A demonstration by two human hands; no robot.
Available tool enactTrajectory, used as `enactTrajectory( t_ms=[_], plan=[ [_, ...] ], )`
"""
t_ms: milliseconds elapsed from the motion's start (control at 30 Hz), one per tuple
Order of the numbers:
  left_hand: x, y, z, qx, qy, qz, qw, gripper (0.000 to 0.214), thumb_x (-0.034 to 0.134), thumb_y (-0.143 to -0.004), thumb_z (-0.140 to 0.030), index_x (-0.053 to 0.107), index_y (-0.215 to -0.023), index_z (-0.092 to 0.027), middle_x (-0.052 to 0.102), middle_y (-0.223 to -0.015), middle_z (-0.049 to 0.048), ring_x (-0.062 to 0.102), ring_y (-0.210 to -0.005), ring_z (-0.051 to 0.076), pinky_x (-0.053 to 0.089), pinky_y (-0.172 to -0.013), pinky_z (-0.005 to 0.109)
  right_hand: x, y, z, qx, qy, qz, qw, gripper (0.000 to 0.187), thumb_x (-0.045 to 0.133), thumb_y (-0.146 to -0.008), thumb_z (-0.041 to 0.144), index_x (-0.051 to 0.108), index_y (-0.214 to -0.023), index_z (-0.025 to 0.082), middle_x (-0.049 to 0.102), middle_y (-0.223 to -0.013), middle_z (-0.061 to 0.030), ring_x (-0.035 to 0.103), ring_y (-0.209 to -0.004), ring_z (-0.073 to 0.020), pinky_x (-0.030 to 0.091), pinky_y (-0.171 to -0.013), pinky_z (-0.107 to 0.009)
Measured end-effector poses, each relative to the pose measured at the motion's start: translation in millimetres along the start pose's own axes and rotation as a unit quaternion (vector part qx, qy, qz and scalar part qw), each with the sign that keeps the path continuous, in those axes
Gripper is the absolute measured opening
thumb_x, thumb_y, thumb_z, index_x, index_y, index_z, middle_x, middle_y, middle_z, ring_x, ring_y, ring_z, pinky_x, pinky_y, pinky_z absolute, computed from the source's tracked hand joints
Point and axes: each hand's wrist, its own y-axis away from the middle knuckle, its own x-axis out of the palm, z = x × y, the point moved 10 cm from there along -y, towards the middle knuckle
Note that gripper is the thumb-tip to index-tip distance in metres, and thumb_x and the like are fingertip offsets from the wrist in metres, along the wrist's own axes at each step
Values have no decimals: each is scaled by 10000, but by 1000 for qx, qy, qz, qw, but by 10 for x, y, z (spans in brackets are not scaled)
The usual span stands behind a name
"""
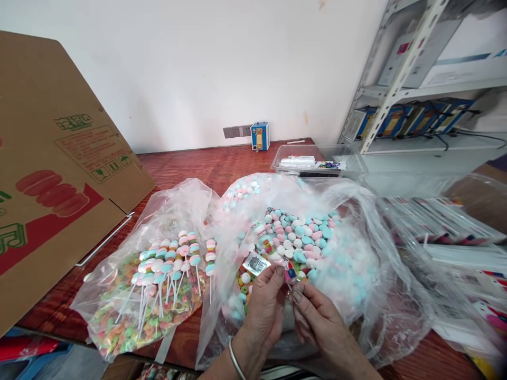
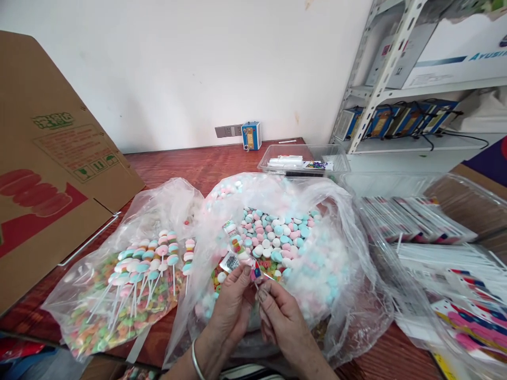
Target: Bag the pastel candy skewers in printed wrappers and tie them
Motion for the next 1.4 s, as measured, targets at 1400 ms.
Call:
enactTrajectory(
  t_ms=[1400],
  plan=[
    [301,673,850,-308,-293,273,863,231,768,-752,-359,732,-708,-134,719,-1016,147,699,-811,250,572,-734,382,-1445,1428,195,45,572,-305,760,131,513,-902,214,638,-940,212,632,-942,-37,590,-850,-165,425,-751,-267]
  ],
)
